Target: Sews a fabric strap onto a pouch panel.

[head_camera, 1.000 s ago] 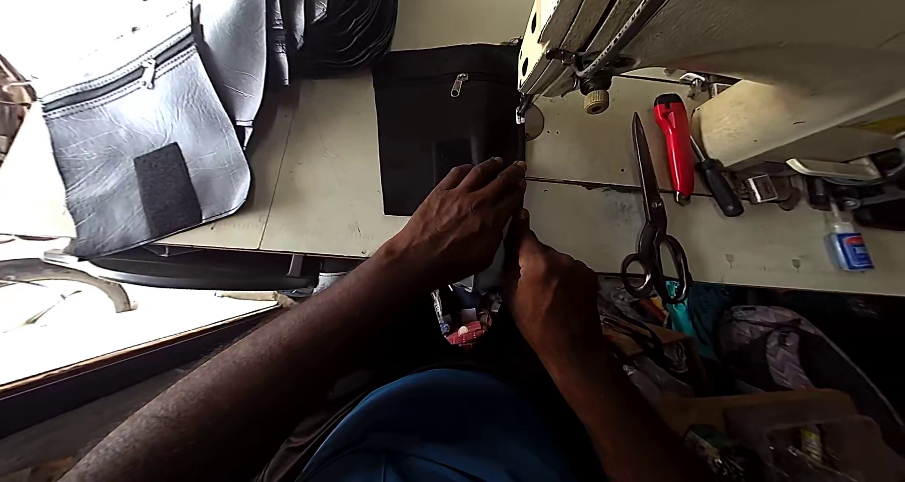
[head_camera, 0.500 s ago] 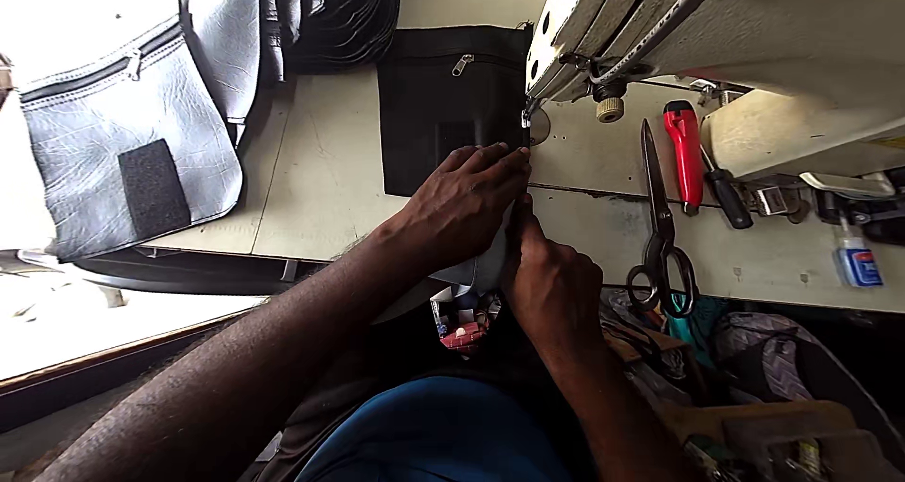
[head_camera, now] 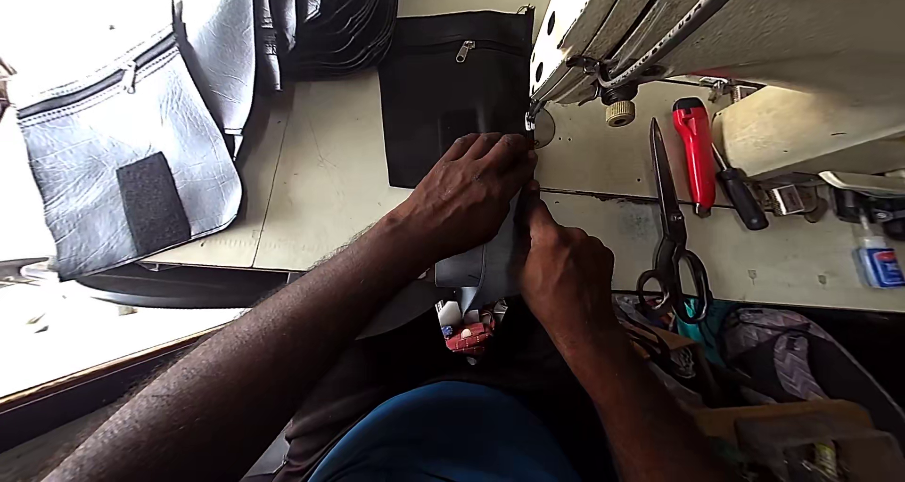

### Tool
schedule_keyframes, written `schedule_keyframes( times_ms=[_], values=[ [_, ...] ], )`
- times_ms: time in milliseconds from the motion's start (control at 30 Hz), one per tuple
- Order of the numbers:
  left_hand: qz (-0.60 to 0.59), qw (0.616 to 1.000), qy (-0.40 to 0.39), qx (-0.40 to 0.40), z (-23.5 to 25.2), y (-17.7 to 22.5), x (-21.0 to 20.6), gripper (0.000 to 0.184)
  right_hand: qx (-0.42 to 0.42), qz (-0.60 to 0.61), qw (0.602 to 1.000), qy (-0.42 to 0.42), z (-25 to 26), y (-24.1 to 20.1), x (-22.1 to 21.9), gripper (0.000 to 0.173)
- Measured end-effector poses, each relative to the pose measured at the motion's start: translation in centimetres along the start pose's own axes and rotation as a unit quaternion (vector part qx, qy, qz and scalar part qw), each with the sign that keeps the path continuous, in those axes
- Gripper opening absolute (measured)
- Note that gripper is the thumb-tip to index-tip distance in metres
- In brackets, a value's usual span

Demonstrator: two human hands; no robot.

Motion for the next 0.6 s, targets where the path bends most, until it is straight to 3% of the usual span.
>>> schedule_keyframes(
  times_ms=[167,467,600],
  values=[
    [-0.012,0.999,0.030,-0.025,0.7,-1.0,0.3,0.038,-0.005,-0.006,1.000,0.008,1.4,0.2,0.3,0.037],
    [-0.031,0.999,0.024,-0.024,2.1,-2.9,0.6,0.038,0.003,0.015,1.000,0.003,3.0,0.5,0.6,0.042],
    [0.015,0.999,-0.029,0.000,-0.1,-0.3,1.7,0.039,0.011,0.026,1.000,-0.010,3.2,0.7,0.6,0.047]
  ],
)
Point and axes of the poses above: each hand's wrist, its own z-axis towards the middle knuckle, its own x-axis out of the back of the hand, y = z × x, the point moved 3 cm from there along z, towards the middle knuckle, and after that the axes turned 13 degrees about -y, right-handed, at the moved point
